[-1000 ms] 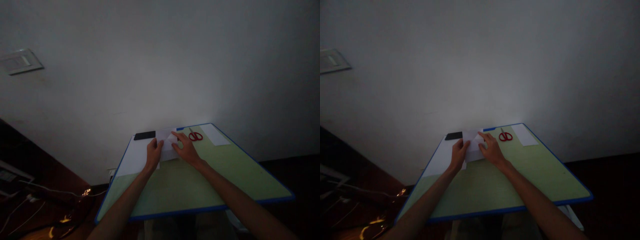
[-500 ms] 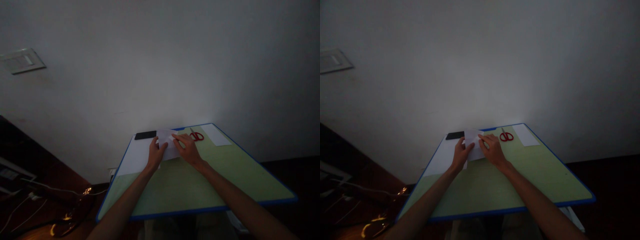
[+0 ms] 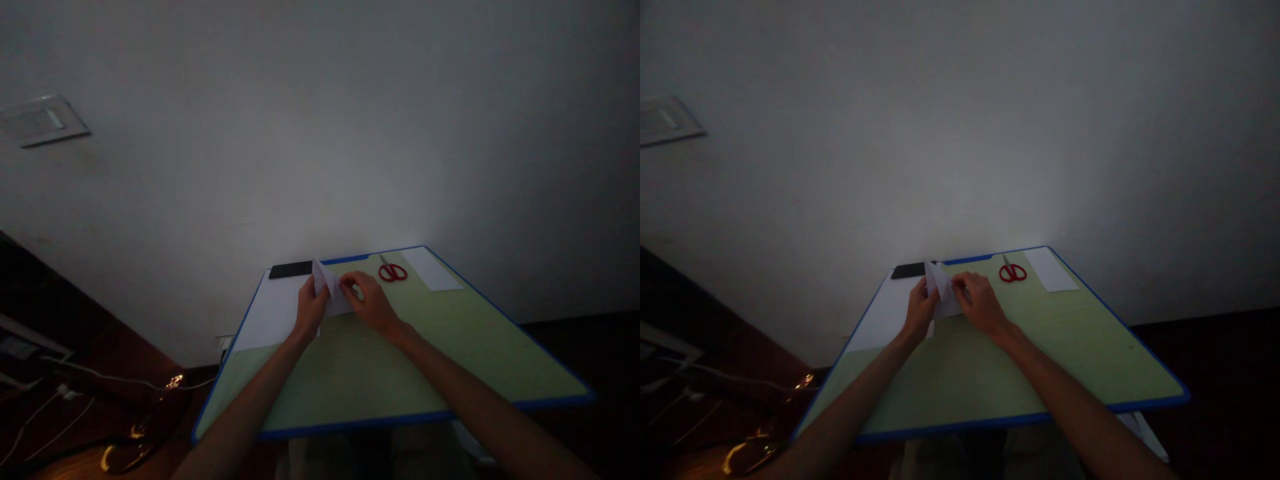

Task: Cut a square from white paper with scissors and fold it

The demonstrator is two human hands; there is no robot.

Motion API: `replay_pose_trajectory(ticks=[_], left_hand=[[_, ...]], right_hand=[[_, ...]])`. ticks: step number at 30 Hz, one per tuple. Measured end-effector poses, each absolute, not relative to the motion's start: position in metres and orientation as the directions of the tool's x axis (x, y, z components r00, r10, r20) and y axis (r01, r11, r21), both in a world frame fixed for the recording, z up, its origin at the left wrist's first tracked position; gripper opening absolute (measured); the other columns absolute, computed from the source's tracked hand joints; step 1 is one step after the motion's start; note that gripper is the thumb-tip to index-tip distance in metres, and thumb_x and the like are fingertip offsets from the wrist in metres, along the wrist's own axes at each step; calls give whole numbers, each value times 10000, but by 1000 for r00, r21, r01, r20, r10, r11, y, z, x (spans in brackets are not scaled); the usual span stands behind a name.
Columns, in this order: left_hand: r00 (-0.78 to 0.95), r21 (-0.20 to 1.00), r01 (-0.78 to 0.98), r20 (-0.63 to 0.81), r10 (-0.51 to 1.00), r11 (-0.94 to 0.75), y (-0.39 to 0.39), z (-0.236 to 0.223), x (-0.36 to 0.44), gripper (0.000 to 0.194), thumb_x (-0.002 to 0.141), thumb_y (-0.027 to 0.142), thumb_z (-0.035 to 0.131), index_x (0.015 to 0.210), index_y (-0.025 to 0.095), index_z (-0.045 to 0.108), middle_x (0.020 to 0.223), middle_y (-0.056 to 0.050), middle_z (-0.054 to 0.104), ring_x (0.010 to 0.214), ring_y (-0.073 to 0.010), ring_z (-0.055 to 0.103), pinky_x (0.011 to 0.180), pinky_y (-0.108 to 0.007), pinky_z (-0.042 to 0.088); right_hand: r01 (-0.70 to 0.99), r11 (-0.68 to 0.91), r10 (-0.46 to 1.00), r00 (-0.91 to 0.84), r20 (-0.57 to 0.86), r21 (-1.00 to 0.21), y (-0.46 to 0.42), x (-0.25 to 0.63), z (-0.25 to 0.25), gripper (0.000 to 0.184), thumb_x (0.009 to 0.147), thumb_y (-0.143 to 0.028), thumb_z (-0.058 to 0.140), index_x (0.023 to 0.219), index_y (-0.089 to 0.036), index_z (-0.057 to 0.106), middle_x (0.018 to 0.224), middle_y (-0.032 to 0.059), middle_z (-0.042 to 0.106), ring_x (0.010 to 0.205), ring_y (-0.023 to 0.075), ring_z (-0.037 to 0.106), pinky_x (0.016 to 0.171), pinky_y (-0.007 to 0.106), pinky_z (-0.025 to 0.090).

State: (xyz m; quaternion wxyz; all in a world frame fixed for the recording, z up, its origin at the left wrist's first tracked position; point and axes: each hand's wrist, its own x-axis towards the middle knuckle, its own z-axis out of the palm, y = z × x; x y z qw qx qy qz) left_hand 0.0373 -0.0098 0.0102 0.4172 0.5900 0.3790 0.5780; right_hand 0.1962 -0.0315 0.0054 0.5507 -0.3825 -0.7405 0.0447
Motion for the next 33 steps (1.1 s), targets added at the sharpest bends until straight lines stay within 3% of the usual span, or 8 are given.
replay_pose_trajectory(ticks=[7,14,26,33], left_hand=[[106,908,16,414,904,-418,-16,15,39,322,804,366,666,1035,144,697,1015,-89,735,918,-232,660,808,-321,504],[117,888,81,442,889,-452,-20,19,38,296,842,370,623,1008,143,716,949,-76,735,871,-228,654,753,-305,508],[156,831,221,487,859,-511,-26,21,38,290,862,395,616,972,158,743,909,-46,742,823,-226,659,719,-291,513],[268,714,283,582,768,-640,-29,24,39,259,912,333,573,1071,209,734,1041,-68,744,987,-252,672,897,-338,489]], right_hand=[[480,663,650,11,759,-575,-28,195,6,128,931,-242,590,1042,-205,642,925,58,619,813,194,595,792,345,478],[344,639,721,42,691,-688,-24,197,7,73,894,-238,620,888,-190,675,856,41,682,777,181,624,720,310,483],[337,602,764,22,645,-724,-25,197,7,119,891,-282,586,826,-186,614,785,24,648,714,165,600,652,284,467],[289,591,776,55,629,-754,-23,197,5,151,918,-322,570,872,-185,611,789,26,649,697,162,600,641,278,481]])
